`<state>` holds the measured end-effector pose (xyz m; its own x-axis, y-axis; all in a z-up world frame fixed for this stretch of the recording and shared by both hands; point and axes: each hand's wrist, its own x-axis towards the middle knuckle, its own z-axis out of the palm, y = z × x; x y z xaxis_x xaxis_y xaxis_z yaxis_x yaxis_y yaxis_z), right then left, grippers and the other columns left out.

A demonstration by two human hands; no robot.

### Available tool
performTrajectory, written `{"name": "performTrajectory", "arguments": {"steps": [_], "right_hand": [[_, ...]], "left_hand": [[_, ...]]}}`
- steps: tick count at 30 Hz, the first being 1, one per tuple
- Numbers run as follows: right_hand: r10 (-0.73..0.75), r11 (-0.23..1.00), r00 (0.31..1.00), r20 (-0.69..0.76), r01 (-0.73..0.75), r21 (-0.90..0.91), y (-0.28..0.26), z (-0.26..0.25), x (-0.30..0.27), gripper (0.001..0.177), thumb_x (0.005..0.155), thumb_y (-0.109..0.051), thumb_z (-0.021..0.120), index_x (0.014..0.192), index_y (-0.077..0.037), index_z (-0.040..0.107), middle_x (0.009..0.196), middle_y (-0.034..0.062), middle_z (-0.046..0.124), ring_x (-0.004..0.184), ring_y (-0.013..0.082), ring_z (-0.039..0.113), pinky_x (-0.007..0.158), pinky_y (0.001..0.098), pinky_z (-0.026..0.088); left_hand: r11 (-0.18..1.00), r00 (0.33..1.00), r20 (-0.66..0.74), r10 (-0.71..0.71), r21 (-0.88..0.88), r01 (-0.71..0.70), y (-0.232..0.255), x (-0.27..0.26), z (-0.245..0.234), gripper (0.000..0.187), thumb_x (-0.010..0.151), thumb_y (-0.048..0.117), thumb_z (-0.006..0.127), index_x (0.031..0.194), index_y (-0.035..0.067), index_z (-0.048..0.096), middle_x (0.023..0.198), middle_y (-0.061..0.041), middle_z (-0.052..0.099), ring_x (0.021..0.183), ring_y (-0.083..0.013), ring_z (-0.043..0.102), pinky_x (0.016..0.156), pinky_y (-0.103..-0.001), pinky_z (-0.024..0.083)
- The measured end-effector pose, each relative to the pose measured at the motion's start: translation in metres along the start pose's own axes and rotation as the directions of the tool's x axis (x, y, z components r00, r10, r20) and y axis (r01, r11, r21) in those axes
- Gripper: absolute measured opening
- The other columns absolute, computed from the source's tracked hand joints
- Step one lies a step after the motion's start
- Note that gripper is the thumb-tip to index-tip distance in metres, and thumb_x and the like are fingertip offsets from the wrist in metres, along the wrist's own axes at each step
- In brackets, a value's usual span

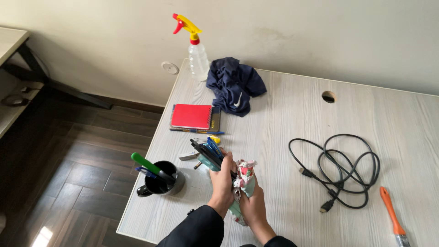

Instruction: The person organizes desk supplies by placing pens, a highlighter, scissors, and an eraser into a black mug. They then move the mug to a computer desk, wipe a red notebook with a cloth, and place it on the computer desk. Finally, they place a paintbrush into the mug.

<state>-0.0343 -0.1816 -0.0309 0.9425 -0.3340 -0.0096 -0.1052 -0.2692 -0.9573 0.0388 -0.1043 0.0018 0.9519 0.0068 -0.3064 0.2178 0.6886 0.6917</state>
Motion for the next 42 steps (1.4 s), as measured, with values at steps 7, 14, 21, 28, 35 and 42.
{"name": "performTrajectory", "arguments": {"steps": [7,14,21,28,35,42], "right_hand": [[-0.167,0.930,0.972,0.163,0.210,-0.300,0.007,0.003,-0.003,0.074,0.073,-0.025,0.079,0.139,-0.005,0.051,0.078,0.0191,0.073,0.073,0.0414,0.071,0.063,0.0488,0.054],[-0.083,0.739,0.993,0.079,0.115,-0.664,0.014,-0.005,-0.004,0.036,0.085,-0.028,0.072,0.118,-0.024,0.059,0.093,0.0077,0.074,0.088,0.0334,0.072,0.071,0.0481,0.054],[0.215,0.515,0.968,0.132,0.003,-0.857,-0.018,0.006,0.007,0.107,0.064,-0.050,0.085,0.151,-0.034,0.025,0.162,0.0209,0.011,0.148,0.0459,0.020,0.108,0.0724,0.030],[0.379,0.333,0.887,0.263,0.134,-0.933,-0.099,0.027,0.029,0.110,0.073,-0.073,0.078,0.159,-0.038,0.021,0.170,0.0178,-0.007,0.154,0.0497,-0.008,0.111,0.0738,0.010],[0.001,0.985,0.919,0.395,0.066,-0.156,-0.144,0.083,0.039,0.033,0.100,-0.029,0.059,0.130,-0.017,0.065,0.127,0.0062,0.078,0.120,0.0200,0.073,0.102,0.0299,0.052],[-0.091,0.971,0.814,0.574,0.200,-0.130,-0.141,0.111,0.034,0.046,0.090,-0.026,0.069,0.134,-0.012,0.063,0.131,0.0073,0.070,0.123,0.0228,0.066,0.102,0.0364,0.054]], "left_hand": [[0.988,0.991,-0.044,0.128,0.088,-0.123,0.021,-0.013,-0.024,0.008,0.097,0.007,0.064,0.097,0.008,0.057,0.070,0.005,0.050,0.060,-0.0048,0.045,0.054,-0.025,0.037],[0.771,0.885,0.095,0.457,0.454,-0.447,0.075,-0.017,-0.047,0.013,0.095,0.003,0.067,0.085,0.007,0.061,0.069,0.006,0.055,0.060,-0.0029,0.048,0.053,-0.024,0.039],[0.674,0.829,0.057,0.556,0.553,-0.490,0.118,-0.026,-0.076,0.018,0.096,0.005,0.069,0.081,0.005,0.059,0.069,0.006,0.054,0.061,-0.0028,0.046,0.053,-0.025,0.037],[0.669,0.856,0.091,0.508,0.584,-0.459,0.157,-0.011,-0.096,0.016,0.097,0.009,0.070,0.085,0.007,0.060,0.071,0.006,0.058,0.065,-0.0029,0.050,0.057,-0.025,0.043],[0.731,0.891,0.091,0.446,0.537,-0.421,0.159,0.003,-0.115,0.015,0.095,0.008,0.073,0.091,0.006,0.059,0.076,0.003,0.060,0.069,-0.0035,0.052,0.059,-0.024,0.043],[0.715,0.839,0.021,0.544,0.511,-0.477,0.150,0.004,-0.142,0.013,0.095,0.007,0.072,0.092,0.005,0.060,0.083,0.002,0.063,0.074,-0.0046,0.059,0.066,-0.023,0.050]]}}
